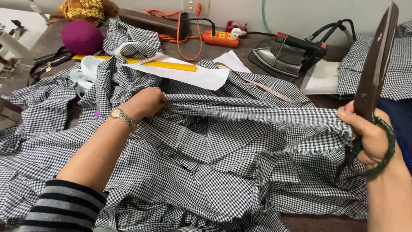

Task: Cutting checkered fabric with large scissors on a workbench

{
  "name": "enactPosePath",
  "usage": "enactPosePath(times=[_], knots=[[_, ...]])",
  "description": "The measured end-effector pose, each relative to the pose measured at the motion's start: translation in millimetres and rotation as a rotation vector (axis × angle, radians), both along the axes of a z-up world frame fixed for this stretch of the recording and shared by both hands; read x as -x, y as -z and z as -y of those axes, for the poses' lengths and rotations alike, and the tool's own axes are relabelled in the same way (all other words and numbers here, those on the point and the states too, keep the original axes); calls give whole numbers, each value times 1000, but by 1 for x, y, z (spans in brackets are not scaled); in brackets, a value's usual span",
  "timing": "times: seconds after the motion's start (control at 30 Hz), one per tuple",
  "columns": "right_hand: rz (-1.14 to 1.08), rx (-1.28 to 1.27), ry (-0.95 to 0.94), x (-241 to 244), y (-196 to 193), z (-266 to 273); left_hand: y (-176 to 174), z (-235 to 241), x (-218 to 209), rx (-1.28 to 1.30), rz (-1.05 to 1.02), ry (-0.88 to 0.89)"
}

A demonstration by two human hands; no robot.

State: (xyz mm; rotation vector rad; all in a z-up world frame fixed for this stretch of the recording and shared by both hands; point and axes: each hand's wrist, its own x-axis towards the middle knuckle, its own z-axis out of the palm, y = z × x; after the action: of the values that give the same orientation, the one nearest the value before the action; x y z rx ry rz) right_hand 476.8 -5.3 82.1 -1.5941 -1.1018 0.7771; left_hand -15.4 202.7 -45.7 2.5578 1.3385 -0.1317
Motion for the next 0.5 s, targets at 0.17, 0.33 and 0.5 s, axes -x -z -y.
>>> enactPosePath(times=[0.17, 0.33, 0.5], knots=[[-32, 6, -2, -4, 9, 4, -64, 17, -21, -78, -59, -67], [-130, 33, 1, -8, 23, 2, -76, -3, -36, -277, 333, -100], [-148, 38, 15, -8, 31, 6, -59, -55, -58, -286, -94, 48]])
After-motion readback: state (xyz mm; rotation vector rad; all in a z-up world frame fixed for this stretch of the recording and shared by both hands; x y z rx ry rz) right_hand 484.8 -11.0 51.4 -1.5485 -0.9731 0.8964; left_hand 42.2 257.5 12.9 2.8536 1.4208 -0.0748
